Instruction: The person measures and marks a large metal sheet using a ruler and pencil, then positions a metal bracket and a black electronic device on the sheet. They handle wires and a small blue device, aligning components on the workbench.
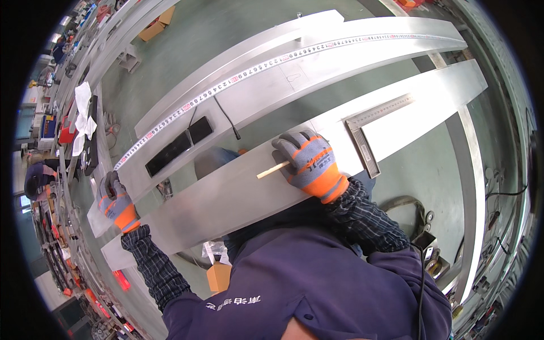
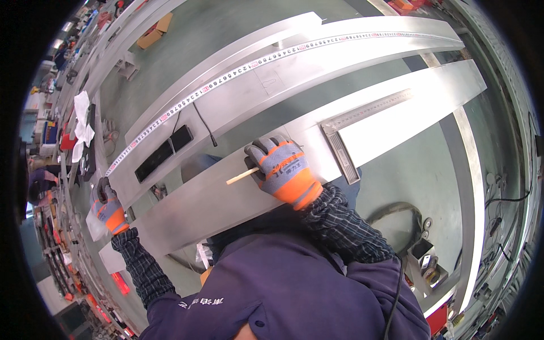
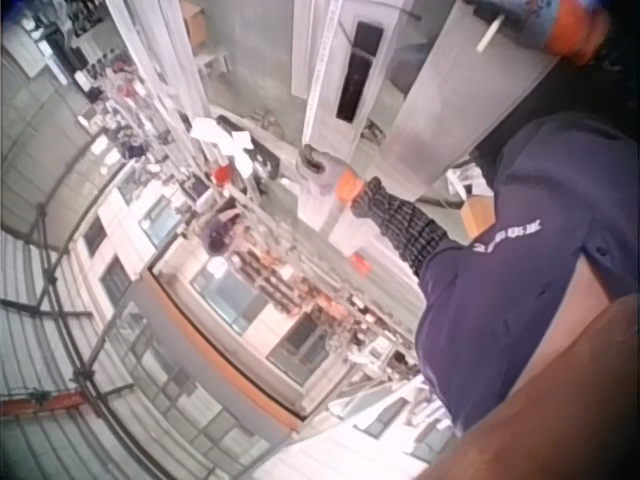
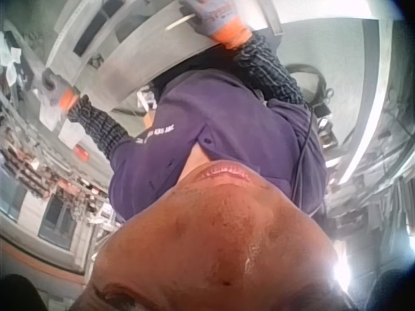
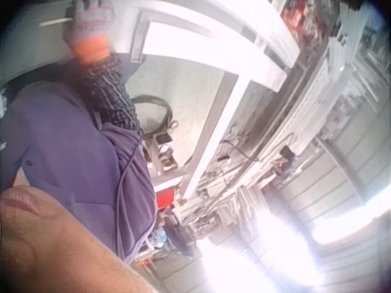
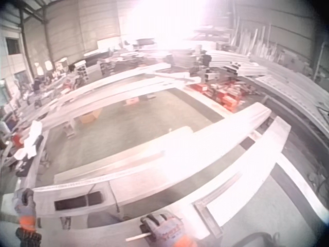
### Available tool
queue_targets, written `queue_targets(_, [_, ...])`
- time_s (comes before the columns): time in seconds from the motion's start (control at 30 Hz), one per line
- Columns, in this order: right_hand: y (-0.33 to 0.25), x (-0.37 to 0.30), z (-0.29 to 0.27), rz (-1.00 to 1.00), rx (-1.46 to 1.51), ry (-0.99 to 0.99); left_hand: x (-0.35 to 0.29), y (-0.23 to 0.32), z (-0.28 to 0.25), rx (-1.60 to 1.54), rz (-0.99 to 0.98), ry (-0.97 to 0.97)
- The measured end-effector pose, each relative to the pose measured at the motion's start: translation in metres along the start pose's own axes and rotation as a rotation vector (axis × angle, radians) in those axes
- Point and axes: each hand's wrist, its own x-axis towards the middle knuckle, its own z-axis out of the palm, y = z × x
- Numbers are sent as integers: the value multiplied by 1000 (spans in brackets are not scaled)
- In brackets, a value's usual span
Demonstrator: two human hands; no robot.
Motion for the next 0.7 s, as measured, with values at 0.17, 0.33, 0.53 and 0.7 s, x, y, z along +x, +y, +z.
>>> queue_targets(0.17, [-2,2,-2,7,8,-25,1,-3,-2,37,-42,-20])
queue_targets(0.33, [0,2,1,-14,11,8,2,-1,-2,51,-82,-32])
queue_targets(0.53, [-2,3,0,-17,-8,9,2,3,-3,91,-76,-38])
queue_targets(0.7, [-3,3,-2,-4,-5,-16,1,0,-1,67,-68,-32])
